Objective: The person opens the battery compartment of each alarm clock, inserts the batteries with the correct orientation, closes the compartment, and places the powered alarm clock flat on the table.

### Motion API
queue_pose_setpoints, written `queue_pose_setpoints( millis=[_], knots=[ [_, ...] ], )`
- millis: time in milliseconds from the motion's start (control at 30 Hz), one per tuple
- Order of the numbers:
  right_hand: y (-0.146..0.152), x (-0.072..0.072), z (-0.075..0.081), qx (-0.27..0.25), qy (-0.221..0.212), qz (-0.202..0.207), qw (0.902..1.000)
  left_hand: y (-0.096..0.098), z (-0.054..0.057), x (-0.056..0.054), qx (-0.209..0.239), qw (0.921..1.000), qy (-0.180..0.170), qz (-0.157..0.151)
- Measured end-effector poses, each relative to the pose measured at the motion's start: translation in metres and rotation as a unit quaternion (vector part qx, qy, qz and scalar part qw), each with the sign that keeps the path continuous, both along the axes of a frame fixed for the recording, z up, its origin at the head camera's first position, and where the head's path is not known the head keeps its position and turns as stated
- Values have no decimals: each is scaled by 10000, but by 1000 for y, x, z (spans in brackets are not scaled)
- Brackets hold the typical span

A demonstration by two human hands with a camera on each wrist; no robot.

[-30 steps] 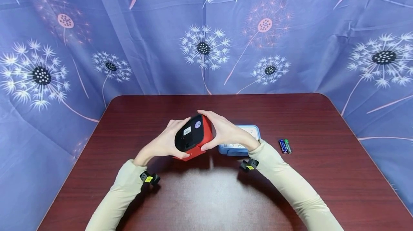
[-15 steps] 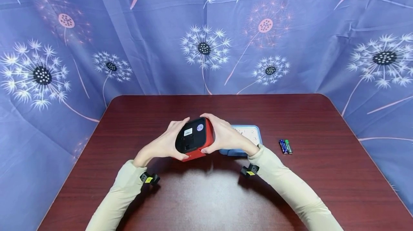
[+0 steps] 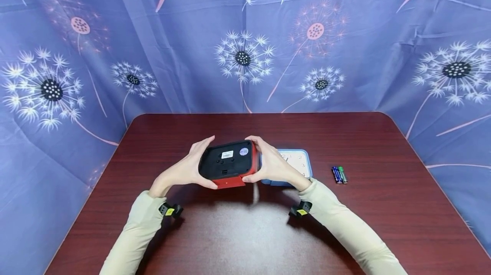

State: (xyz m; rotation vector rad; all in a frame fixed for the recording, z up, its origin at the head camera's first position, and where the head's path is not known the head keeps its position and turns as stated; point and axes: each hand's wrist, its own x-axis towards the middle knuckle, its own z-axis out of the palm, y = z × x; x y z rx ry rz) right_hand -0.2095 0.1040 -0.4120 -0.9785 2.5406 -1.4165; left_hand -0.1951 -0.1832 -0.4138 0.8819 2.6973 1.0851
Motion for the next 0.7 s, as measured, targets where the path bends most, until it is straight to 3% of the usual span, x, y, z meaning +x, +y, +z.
queue_pose_setpoints(
  millis=[167, 333, 700],
  knots=[
    [2, 2, -1, -182, -262, -120, 9994, -12, -3, 2, 418, 9973, -601, -80],
    [2, 4, 0, -401, -473, -127, 9980, -16, -9, 1, 1363, 9817, -1277, -369],
    [1, 3, -3, -916, -850, 51, 9921, -17, -14, -2, 2414, 9552, -1586, -649]
  ],
)
